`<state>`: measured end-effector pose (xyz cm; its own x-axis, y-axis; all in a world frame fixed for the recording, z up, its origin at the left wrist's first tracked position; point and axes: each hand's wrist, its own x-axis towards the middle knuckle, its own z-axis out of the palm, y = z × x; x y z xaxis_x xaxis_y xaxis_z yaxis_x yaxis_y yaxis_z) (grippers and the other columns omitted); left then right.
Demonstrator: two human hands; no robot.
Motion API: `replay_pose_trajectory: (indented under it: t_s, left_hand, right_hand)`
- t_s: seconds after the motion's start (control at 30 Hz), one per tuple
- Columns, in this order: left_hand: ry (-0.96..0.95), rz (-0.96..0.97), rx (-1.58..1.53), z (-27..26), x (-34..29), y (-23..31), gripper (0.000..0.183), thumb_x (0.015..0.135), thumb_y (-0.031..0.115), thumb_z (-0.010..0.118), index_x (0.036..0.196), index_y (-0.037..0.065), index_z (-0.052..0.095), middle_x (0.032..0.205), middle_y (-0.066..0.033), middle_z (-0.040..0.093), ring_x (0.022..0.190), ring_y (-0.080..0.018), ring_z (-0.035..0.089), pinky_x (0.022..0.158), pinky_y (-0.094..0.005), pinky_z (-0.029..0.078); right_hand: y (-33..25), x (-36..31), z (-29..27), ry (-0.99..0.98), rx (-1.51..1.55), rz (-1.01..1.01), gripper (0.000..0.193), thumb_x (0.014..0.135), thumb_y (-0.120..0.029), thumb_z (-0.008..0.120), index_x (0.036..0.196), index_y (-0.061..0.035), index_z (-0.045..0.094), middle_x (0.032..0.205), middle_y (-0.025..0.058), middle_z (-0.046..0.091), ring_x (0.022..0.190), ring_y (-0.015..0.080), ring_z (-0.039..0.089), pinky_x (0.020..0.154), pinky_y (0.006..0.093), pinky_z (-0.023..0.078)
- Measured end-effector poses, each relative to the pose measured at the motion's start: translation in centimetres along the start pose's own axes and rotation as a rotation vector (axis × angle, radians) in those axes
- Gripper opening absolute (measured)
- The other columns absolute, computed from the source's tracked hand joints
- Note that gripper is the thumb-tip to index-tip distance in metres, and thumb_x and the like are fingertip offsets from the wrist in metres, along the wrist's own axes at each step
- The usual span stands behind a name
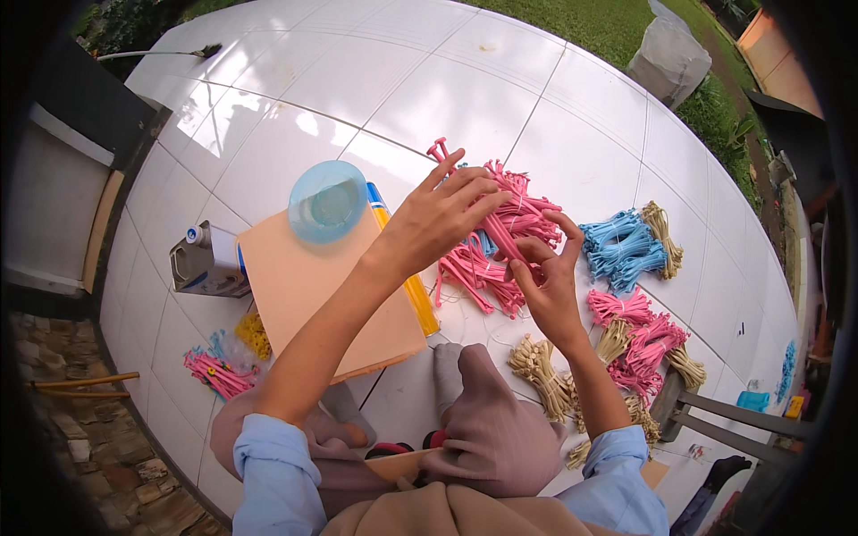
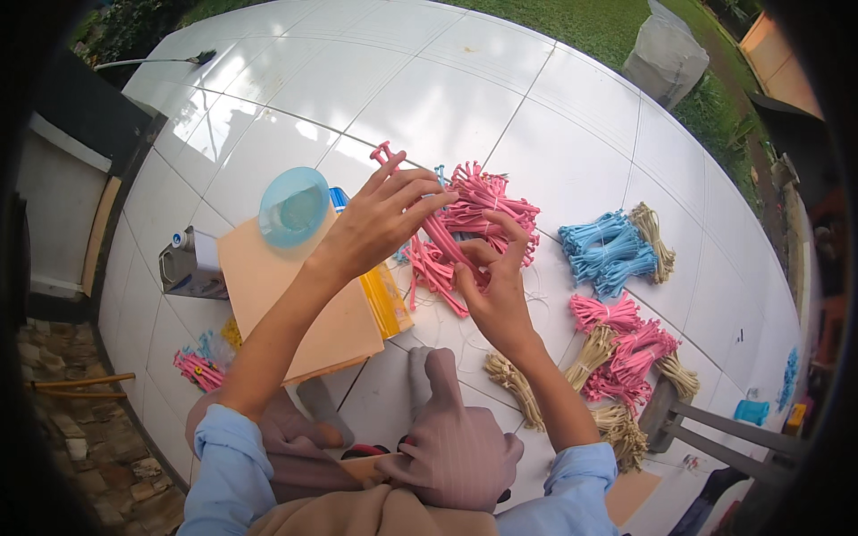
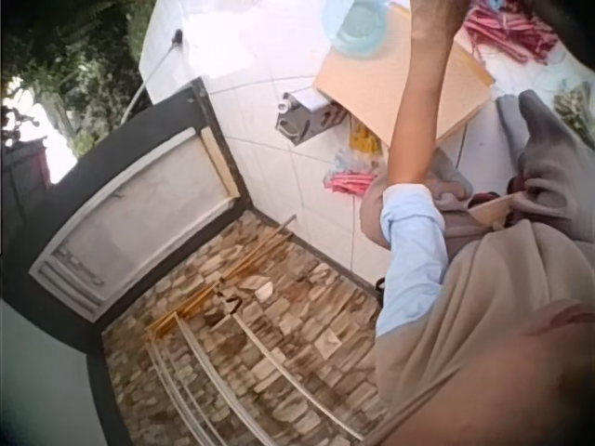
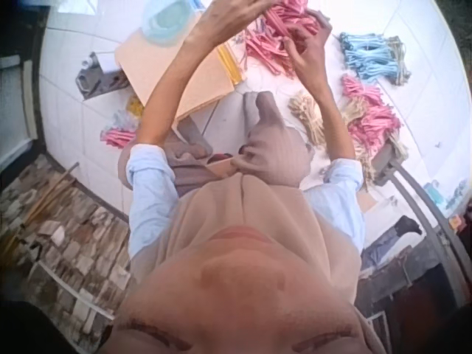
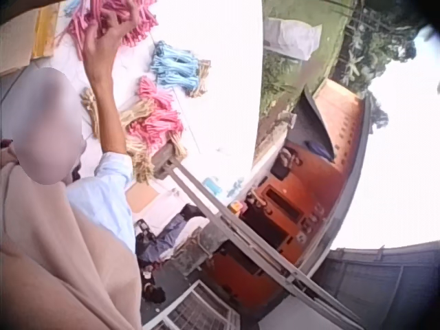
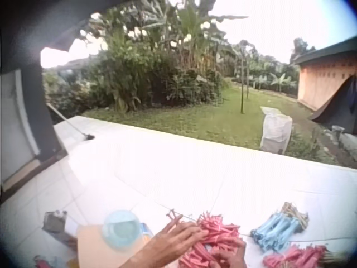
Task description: The person applies liquid from a bowl to pink strips resting on a board, folds the ends of the strips, and organizes them into bundles on a tiled floor.
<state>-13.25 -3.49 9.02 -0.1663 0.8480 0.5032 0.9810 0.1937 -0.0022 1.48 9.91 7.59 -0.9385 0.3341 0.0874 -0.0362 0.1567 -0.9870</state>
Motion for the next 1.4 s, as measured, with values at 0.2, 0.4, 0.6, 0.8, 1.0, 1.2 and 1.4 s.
replay_pose_trajectory:
  t_s: [0.2, 0.4, 0.6, 0.8, 1.0, 1.2, 1.4]
  left_hand:
    - [0.072, 0.028, -0.19, -6.5, -1.2, 1.1, 0.037, 0.075, 0.013, 0.066, 0.112, 0.015, 0.062, 0.078, -0.0016, 0.049, 0.065, -0.0142, 0.054, 0.054, -0.0271, 0.048]
    - [0.09, -0.383, -0.417, -10.9, -4.4, 3.3, 0.022, 0.091, 0.017, 0.053, 0.077, 0.0, 0.055, 0.069, -0.0097, 0.047, 0.058, -0.0219, 0.053, 0.055, -0.032, 0.045]
    - [0.001, -0.483, -0.479, -15.5, -9.1, 4.9, 0.032, 0.09, 0.026, 0.054, 0.071, 0.002, 0.047, 0.058, -0.0103, 0.046, 0.054, -0.0231, 0.049, 0.052, -0.0318, 0.038]
    - [-0.102, -0.472, -0.658, -17.2, -12.5, 6.2, 0.033, 0.084, 0.031, 0.062, 0.073, 0.002, 0.051, 0.061, -0.0113, 0.051, 0.054, -0.0274, 0.048, 0.052, -0.0341, 0.04]
    - [-0.024, -0.745, -0.977, -19.8, -14.9, 6.7, 0.037, 0.093, 0.032, 0.05, 0.07, 0.003, 0.05, 0.058, -0.0011, 0.047, 0.052, -0.0097, 0.046, 0.05, -0.0251, 0.037]
    - [0.171, -0.899, -1.287, -19.4, -16.7, 6.8, 0.045, 0.098, 0.046, 0.029, 0.089, 0.006, 0.048, 0.056, 0.0043, 0.032, 0.048, -0.0047, 0.029, 0.045, -0.0208, 0.025]
    - [-0.119, -0.734, -0.881, -20.5, -16.1, 8.8, 0.034, 0.093, 0.039, 0.049, 0.099, 0.005, 0.047, 0.059, -0.0036, 0.041, 0.051, -0.0133, 0.041, 0.051, -0.0275, 0.035]
  right_hand:
    - [-7.3, -1.2, -4.3, -0.061, -0.059, -0.125, 0.063, 0.078, -0.001, 0.068, 0.128, -0.0068, 0.03, 0.092, 0.0092, 0.062, 0.081, 0.0127, 0.061, 0.073, 0.0249, 0.05]
    - [-10.5, -2.5, -3.0, -0.043, 0.305, -0.133, 0.058, 0.074, -0.001, 0.072, 0.122, -0.0051, 0.039, 0.093, 0.0085, 0.059, 0.078, 0.0133, 0.06, 0.071, 0.0259, 0.05]
    - [-11.9, -3.6, 0.7, 0.068, 0.462, -0.136, 0.039, 0.079, 0.0, 0.066, 0.113, -0.0028, 0.045, 0.088, 0.0062, 0.06, 0.074, 0.0106, 0.057, 0.063, 0.0229, 0.047]
    - [-13.9, -4.6, 5.0, 0.059, 0.581, -0.076, 0.036, 0.081, -0.002, 0.064, 0.112, -0.0028, 0.046, 0.092, 0.0056, 0.056, 0.075, 0.0109, 0.056, 0.06, 0.0221, 0.045]
    - [-14.6, -6.1, 8.2, 0.055, 0.742, -0.08, 0.034, 0.089, -0.006, 0.052, 0.12, -0.0023, 0.039, 0.103, 0.0119, 0.052, 0.084, 0.0162, 0.058, 0.069, 0.0257, 0.048]
    - [-11.7, -6.6, 11.7, -0.386, 0.436, -0.032, 0.073, 0.083, -0.005, 0.057, 0.136, -0.0106, 0.009, 0.131, 0.0214, 0.045, 0.117, 0.0288, 0.047, 0.1, 0.04, 0.035]
    - [-12.8, -5.8, 14.4, -0.194, 0.722, 0.0, 0.079, 0.087, -0.007, 0.057, 0.139, -0.0118, -0.001, 0.135, 0.0246, 0.038, 0.117, 0.0326, 0.049, 0.099, 0.0428, 0.037]
